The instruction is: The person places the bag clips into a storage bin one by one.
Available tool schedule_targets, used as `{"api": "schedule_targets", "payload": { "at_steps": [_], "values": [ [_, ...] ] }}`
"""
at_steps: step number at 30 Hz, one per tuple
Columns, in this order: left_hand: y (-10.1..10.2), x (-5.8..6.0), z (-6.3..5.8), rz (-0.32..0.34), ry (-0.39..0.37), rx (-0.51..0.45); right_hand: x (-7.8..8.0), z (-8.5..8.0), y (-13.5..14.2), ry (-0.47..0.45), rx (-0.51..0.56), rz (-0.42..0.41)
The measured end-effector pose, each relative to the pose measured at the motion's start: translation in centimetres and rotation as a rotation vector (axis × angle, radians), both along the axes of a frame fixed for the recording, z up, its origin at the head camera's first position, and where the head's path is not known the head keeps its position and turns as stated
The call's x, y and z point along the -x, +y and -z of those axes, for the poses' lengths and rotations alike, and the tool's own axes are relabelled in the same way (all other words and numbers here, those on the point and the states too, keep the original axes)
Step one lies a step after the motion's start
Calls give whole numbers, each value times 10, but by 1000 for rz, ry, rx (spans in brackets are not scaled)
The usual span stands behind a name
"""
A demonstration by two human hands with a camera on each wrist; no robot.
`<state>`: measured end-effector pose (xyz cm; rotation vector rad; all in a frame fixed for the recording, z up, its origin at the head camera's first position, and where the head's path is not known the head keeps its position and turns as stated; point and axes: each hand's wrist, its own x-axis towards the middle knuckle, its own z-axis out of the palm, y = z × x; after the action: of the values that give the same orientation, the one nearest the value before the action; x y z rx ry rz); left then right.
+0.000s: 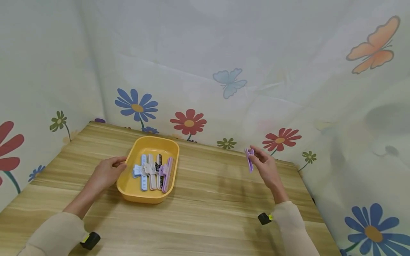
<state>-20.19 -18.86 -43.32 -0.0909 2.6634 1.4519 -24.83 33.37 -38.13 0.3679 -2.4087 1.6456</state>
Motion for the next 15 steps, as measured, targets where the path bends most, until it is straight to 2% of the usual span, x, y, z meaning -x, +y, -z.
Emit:
{"api": "schedule_targets", "payload": {
  "at_steps": [9, 15],
  "values": [
    [0, 0, 1, -2, 25, 13, -4, -8, 2, 30, 0, -8],
    [1, -1, 1, -10, 15, 7, -5, -11, 2, 39, 15, -12]
  ]
}}
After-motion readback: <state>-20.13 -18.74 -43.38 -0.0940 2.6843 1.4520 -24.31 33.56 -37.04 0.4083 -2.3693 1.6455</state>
